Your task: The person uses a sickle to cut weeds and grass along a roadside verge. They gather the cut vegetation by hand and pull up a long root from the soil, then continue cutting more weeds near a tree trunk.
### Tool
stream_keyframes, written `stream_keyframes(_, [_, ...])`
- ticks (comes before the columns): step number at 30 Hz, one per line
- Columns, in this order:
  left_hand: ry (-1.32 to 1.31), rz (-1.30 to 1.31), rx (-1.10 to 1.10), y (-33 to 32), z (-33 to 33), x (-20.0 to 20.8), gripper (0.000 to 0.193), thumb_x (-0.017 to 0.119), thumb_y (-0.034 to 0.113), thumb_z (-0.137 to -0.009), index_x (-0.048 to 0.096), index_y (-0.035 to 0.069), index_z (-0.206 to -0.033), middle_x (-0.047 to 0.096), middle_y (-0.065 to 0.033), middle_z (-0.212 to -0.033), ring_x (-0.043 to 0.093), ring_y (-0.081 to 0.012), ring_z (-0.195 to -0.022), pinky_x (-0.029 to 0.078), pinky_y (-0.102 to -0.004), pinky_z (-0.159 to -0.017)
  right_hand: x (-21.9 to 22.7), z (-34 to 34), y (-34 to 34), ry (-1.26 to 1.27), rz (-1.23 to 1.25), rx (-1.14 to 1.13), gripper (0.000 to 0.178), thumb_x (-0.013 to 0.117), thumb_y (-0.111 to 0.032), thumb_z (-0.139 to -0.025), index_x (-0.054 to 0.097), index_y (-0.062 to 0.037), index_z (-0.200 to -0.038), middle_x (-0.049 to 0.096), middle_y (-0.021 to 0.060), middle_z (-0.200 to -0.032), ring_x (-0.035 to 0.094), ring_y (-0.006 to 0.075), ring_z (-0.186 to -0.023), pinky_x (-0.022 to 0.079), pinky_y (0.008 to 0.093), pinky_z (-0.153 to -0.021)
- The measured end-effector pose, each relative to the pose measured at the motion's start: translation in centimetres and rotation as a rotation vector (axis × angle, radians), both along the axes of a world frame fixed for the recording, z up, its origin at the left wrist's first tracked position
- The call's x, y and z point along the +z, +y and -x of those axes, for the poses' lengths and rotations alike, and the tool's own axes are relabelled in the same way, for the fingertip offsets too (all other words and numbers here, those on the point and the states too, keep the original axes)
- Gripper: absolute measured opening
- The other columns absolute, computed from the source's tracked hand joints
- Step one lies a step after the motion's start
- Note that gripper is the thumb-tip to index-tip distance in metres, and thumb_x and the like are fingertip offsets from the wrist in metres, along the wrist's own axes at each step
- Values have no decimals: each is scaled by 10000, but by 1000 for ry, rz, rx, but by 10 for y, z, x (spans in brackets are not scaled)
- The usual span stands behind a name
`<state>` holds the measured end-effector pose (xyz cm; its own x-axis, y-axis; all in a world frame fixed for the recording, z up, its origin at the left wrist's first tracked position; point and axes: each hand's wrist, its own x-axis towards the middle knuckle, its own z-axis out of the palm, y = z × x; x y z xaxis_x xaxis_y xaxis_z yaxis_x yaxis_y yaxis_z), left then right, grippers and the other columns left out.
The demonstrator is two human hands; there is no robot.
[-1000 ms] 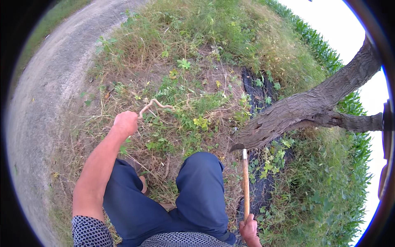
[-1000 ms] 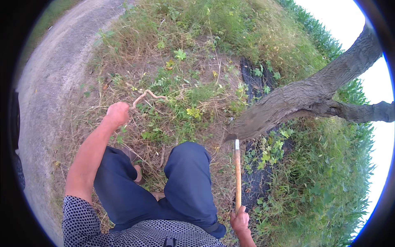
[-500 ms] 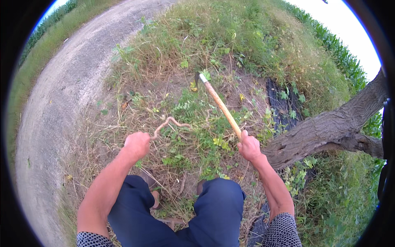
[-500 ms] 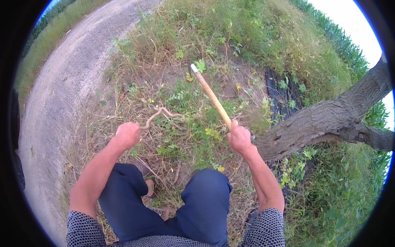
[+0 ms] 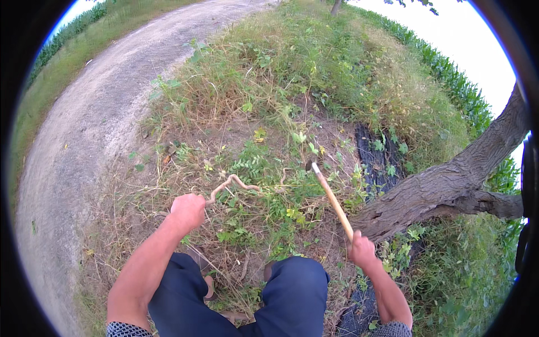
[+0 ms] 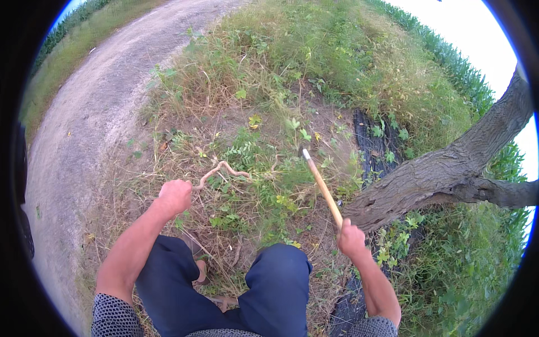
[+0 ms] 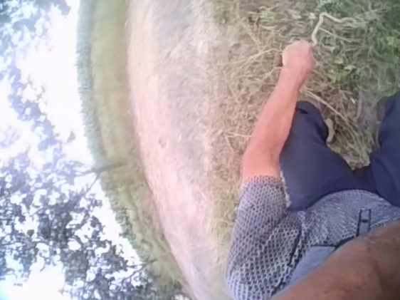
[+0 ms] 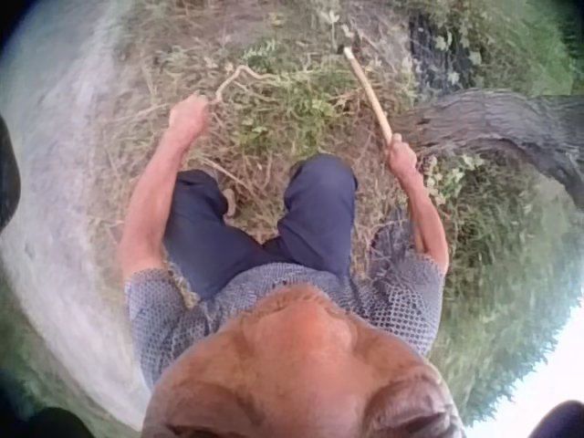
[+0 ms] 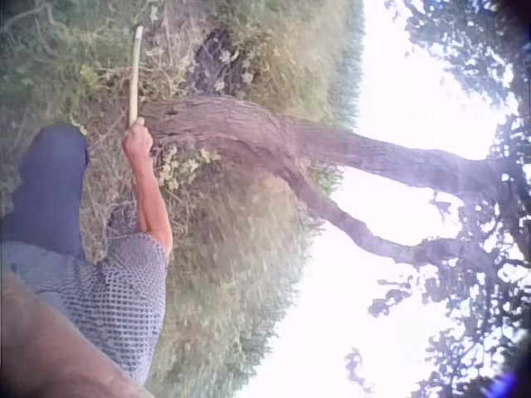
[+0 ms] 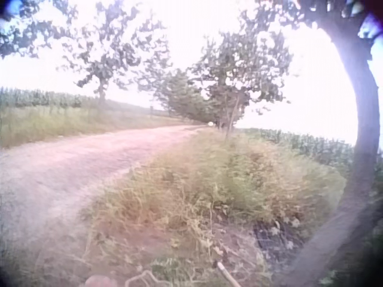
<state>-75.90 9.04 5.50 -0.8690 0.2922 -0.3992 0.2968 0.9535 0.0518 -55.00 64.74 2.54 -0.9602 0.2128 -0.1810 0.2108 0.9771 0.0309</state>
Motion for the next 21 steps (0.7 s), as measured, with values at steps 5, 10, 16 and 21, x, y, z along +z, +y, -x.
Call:
stream_keyframes(5, [-12,-1,-48,-4,-17,9,248,660,129,-918,764,19,-1114,795,-208,-1074,784,-377,-1038,633,-494,-893,25,-185,-77,-201,100,-230,379,760,-191,-926,478,-24,-1116,727,276,-824,748,506,-810,618,578,-764])
stream_keyframes(10, [-9,-70,-126,-2,-38,24,263,662,121,-900,760,29,-1126,789,-217,-1067,777,-387,-1046,625,-508,-904,22,-261,-91,-141,110,-371,449,792,-187,-872,461,-18,-1125,718,312,-840,728,540,-815,605,603,-786])
stream_keyframes(16, [-54,-18,-138,-16,-46,22,269,662,119,-893,763,39,-1128,798,-205,-1070,784,-378,-1034,636,-489,-899,21,-229,-74,-128,117,-264,437,785,-176,-879,464,-13,-1128,724,310,-858,726,536,-831,600,609,-774])
stream_keyframes(21, [-59,-5,-133,-22,-44,11,258,668,125,-891,763,38,-1114,796,-198,-1062,784,-374,-1026,637,-486,-899,10,-167,-53,-50,123,-119,374,749,-150,-891,463,-19,-1094,695,308,-805,707,538,-780,586,615,-744])
